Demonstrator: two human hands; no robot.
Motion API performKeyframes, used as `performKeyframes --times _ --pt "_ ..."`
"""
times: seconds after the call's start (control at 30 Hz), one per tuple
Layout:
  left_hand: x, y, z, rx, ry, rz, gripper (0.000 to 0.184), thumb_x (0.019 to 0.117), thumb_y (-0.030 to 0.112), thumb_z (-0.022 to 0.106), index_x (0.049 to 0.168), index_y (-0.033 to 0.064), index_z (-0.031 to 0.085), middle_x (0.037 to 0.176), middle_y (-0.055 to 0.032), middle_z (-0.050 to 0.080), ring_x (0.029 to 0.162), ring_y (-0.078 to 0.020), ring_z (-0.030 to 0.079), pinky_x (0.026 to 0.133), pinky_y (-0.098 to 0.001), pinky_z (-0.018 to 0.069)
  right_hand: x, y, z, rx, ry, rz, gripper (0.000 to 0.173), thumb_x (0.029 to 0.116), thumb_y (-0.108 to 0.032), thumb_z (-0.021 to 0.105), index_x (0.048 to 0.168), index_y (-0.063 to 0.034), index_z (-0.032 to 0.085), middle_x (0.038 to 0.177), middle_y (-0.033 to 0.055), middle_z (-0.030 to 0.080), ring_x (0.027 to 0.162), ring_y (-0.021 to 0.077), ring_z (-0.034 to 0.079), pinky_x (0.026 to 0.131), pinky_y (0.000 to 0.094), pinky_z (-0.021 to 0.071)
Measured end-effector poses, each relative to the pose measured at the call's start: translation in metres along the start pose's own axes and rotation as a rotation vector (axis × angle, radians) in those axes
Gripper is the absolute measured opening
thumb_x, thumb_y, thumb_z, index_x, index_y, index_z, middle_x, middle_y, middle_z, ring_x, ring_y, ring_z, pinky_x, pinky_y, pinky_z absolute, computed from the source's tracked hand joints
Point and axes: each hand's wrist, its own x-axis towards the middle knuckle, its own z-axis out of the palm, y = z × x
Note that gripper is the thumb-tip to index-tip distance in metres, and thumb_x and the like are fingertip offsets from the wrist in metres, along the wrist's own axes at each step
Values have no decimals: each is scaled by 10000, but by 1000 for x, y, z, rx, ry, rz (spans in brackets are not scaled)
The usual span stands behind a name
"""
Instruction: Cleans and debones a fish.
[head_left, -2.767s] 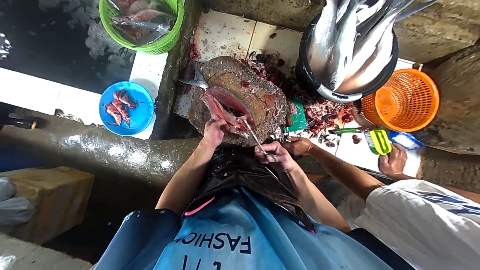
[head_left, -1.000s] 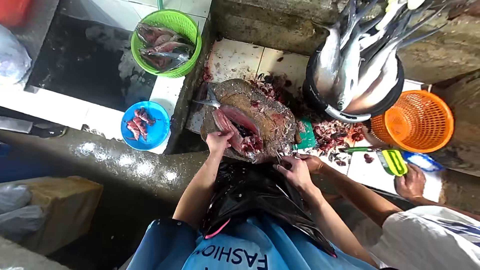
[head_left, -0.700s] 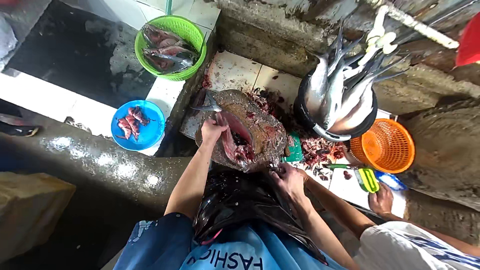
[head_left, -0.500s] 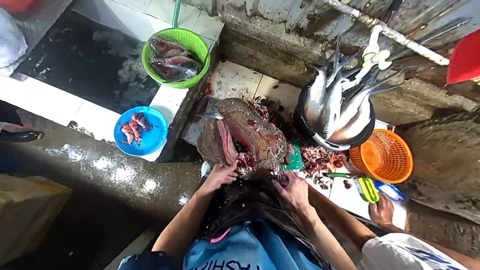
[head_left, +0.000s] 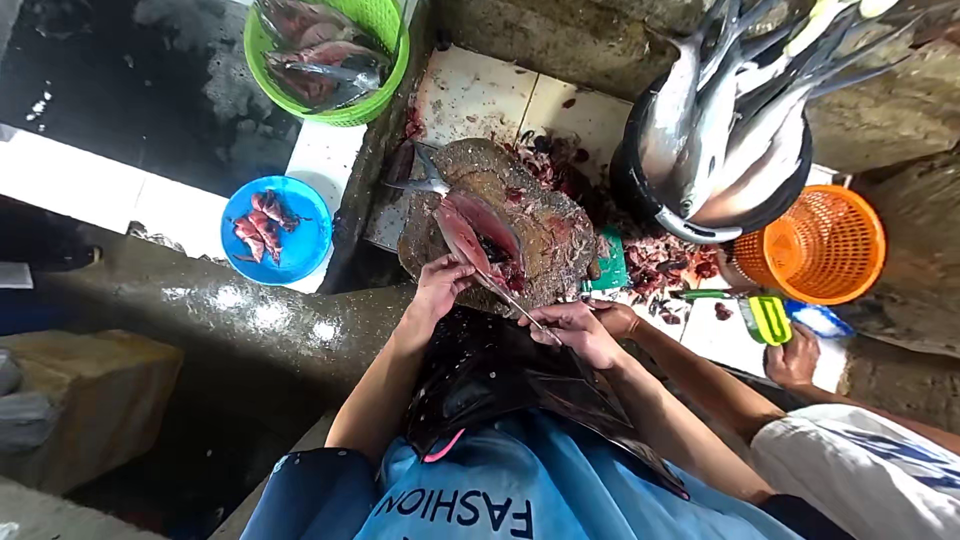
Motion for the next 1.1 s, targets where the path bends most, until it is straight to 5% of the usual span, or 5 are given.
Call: performKeyframes --times 0.53,0.63,0.73,0.9,1.1 --pt "30 -3 -16 -109 -58 34 115 961 28 654 1073 5 666 964 -126 727 845 -241 725 827 -440 620 49 6 19 -453 57 234 332 798 -372 830 1088 -219 784 887 -35 759 787 105 697 802 443 580" --pt "29 0 2 -132 16 -76 173 953 10 624 1122 -26 642 967 -153 722 837 -265 726 815 -450 624 9 -8 1 81 104 48 904 810 -212 820 1599 -179 379 1444 91 608 1211 253 657 1001 456 580" --pt "24 -6 30 -260 144 -190 193 985 47 607 1152 -50 624 1005 -172 702 868 -270 720 838 -425 622 -8 6 28 630 474 -320 1140 812 -483 778 1629 -433 -14 1709 65 208 1422 324 467 1052 557 489" --pt "21 -16 50 -45 221 -180 177 926 1 679 1088 -65 650 936 -176 716 790 -265 727 764 -420 639 7 26 94 -528 950 -52 1251 858 -568 740 1640 -45 -85 1699 282 16 1547 407 231 1186 644 268" --pt "9 -22 40 156 62 -169 152 953 7 644 1089 -59 649 937 -170 724 792 -271 732 763 -446 638 8 36 89 -927 984 260 1046 884 -497 667 1672 -160 67 1709 196 157 1420 390 447 1039 737 295"
